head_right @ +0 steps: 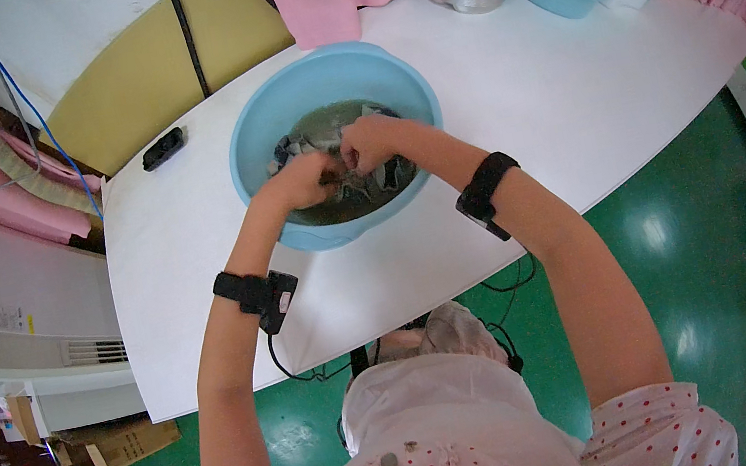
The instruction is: The person washes a cloth in a basin, wrings it out, and then wipes the interior and exterior surfaces of a plastic baby bathtub.
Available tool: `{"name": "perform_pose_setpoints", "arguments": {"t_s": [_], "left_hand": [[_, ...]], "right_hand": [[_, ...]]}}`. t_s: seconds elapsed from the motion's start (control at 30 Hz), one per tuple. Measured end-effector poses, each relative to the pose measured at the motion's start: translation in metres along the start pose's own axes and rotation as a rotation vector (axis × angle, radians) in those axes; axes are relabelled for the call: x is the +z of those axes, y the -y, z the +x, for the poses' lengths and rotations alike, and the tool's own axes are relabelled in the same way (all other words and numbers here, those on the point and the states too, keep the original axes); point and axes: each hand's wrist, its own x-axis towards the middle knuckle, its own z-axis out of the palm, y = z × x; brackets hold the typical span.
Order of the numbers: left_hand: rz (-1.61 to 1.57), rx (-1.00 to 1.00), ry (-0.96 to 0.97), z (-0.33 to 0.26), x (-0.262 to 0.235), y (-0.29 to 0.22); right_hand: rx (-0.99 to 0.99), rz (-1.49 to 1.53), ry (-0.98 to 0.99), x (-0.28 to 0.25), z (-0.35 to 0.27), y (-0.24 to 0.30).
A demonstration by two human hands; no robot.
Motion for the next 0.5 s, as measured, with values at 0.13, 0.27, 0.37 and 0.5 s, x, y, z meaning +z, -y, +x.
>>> {"name": "perform_pose_setpoints", "arguments": {"t_s": [0.13,0.27,0.37,0.5], "left_hand": [[0.595,-0.159,-0.645,-0.007,0.035,0.030],[0.079,-0.103,-0.062,0.001,0.001,0.014],[0.062,-0.101,-0.084,-0.003,-0.003,-0.001],[0.123,-0.217,-0.210,0.001,0.000,0.008]], "right_hand": [[0.131,-0.330,-0.387,0.018,0.000,0.011],[0.038,-0.187,-0.270,0.014,0.007,-0.019],[0.141,-0.380,-0.390,0.012,0.001,-0.007],[0.200,-0.267,-0.220,-0.003,0.000,0.009]]}}
